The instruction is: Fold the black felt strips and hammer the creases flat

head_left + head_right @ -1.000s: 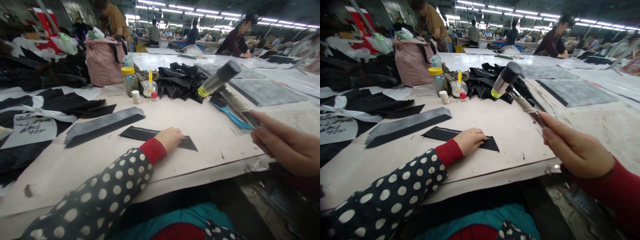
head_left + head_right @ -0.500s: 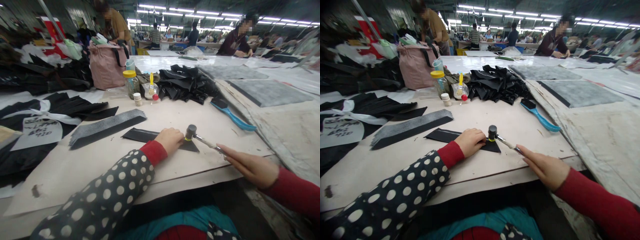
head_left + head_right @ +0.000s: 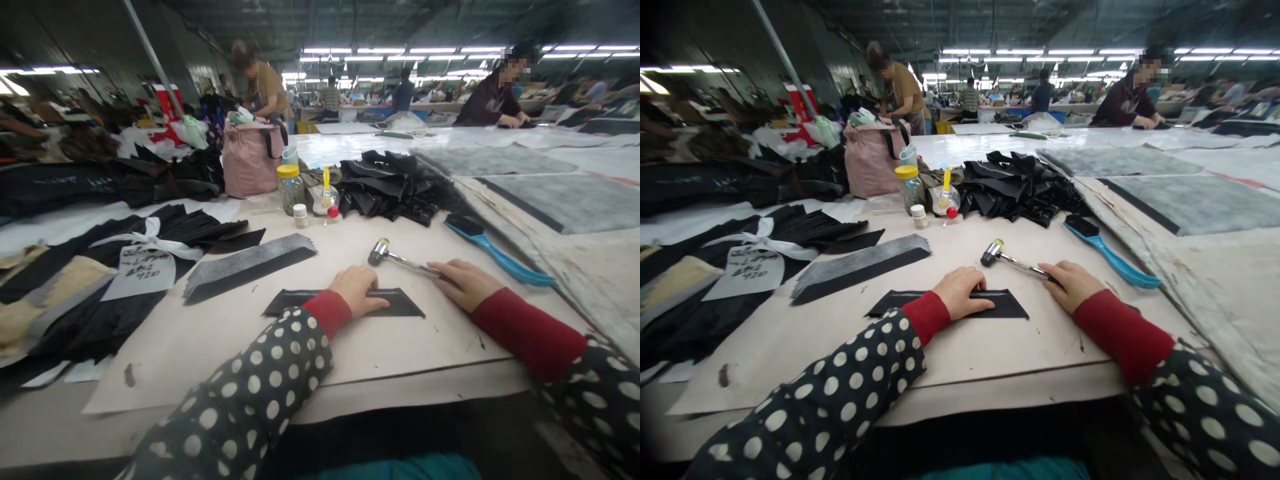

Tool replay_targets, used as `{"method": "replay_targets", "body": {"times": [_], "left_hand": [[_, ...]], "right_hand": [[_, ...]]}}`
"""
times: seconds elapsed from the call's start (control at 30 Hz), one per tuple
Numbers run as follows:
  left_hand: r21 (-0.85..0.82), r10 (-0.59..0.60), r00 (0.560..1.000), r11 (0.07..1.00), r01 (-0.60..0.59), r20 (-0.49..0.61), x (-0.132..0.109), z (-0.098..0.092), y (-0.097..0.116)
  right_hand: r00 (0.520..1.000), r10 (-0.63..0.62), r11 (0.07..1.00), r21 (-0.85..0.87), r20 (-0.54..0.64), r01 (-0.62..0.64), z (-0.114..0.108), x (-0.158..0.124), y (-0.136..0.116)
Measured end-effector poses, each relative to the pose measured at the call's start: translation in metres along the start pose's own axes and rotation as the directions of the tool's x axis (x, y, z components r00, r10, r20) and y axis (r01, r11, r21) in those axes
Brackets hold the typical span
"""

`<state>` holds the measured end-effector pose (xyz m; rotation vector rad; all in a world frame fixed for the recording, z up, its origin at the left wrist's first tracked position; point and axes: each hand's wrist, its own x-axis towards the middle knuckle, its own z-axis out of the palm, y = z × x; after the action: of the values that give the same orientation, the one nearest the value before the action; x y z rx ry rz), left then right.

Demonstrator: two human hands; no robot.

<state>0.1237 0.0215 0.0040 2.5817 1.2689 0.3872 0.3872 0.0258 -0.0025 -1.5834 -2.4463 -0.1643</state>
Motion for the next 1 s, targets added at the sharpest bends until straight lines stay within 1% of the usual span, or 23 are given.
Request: {"method": "replay_targets", "body": {"times": [0.1,0.17,0.23,0.33,0.4,0.47,0.5,0.53,0.6,0.63,0.67,0.7,0.73,0.77,0.8,0.87,0.93,1.0], "left_hand": [[-0.043,-0.026,1.000,0.999,0.026,0.000,0.001,0.001,0.001],[-0.067,-0.029,1.000,0.997,0.030,0.011,0.000,0.003,0.003],[-0.076,-0.035,0.999,0.996,0.038,0.032,-0.001,0.006,0.006],[-0.046,-0.014,1.000,0.999,0.014,0.011,-0.005,0.006,0.010],[0.007,0.021,0.999,1.000,-0.020,-0.037,-0.007,0.001,0.014],[0.061,0.064,0.988,0.997,-0.056,-0.140,-0.010,-0.006,0.018],[0.086,0.093,0.970,0.993,-0.075,-0.225,-0.012,-0.010,0.020],[0.110,0.129,0.938,0.989,-0.099,-0.322,-0.014,-0.013,0.022],[0.158,0.226,0.844,0.973,-0.169,-0.487,-0.017,-0.015,0.026],[0.179,0.277,0.798,0.960,-0.213,-0.535,-0.019,-0.014,0.028],[0.190,0.324,0.767,0.946,-0.263,-0.554,-0.020,-0.012,0.030],[0.186,0.362,0.755,0.932,-0.312,-0.547,-0.020,-0.009,0.032],[0.165,0.387,0.762,0.920,-0.355,-0.520,-0.020,-0.005,0.033],[0.130,0.395,0.782,0.915,-0.382,-0.482,-0.019,-0.001,0.034],[0.088,0.391,0.811,0.915,-0.394,-0.436,-0.018,0.003,0.034],[0.003,0.364,0.870,0.923,-0.385,-0.333,-0.016,0.008,0.033],[-0.056,0.334,0.903,0.931,-0.361,-0.269,-0.013,0.011,0.030],[-0.088,0.327,0.912,0.930,-0.357,-0.247,-0.011,0.014,0.027]], "right_hand": [[0.990,-0.087,0.988,0.120,-0.111,0.100,0.001,0.003,-0.016],[0.983,-0.137,0.956,0.245,-0.119,0.163,-0.003,0.003,-0.035],[0.979,-0.196,0.917,0.341,-0.061,0.205,-0.006,0.005,-0.054],[0.957,-0.275,0.887,0.407,0.090,0.216,-0.009,0.012,-0.078],[0.943,-0.298,0.879,0.427,0.148,0.211,-0.010,0.019,-0.086],[0.947,-0.296,0.866,0.454,0.127,0.209,-0.014,0.025,-0.088],[0.954,-0.286,0.855,0.472,0.090,0.212,-0.017,0.029,-0.087],[0.961,-0.272,0.843,0.491,0.040,0.218,-0.021,0.033,-0.086],[0.973,-0.219,0.828,0.513,-0.077,0.227,-0.033,0.045,-0.080],[0.975,-0.181,0.828,0.514,-0.131,0.223,-0.041,0.054,-0.076],[0.975,-0.134,0.836,0.508,-0.179,0.208,-0.049,0.065,-0.072],[0.973,-0.080,0.848,0.499,-0.215,0.180,-0.058,0.078,-0.068],[0.970,-0.014,0.856,0.498,-0.241,0.136,-0.068,0.093,-0.063],[0.962,0.068,0.862,0.501,-0.265,0.077,-0.078,0.110,-0.058],[0.954,0.156,0.863,0.505,-0.255,-0.006,-0.087,0.127,-0.053],[0.937,0.273,0.861,0.490,-0.216,-0.138,-0.106,0.159,-0.043],[0.914,0.343,0.858,0.468,-0.216,-0.212,-0.122,0.183,-0.034],[0.888,0.393,0.857,0.446,-0.238,-0.260,-0.132,0.197,-0.024]]}}
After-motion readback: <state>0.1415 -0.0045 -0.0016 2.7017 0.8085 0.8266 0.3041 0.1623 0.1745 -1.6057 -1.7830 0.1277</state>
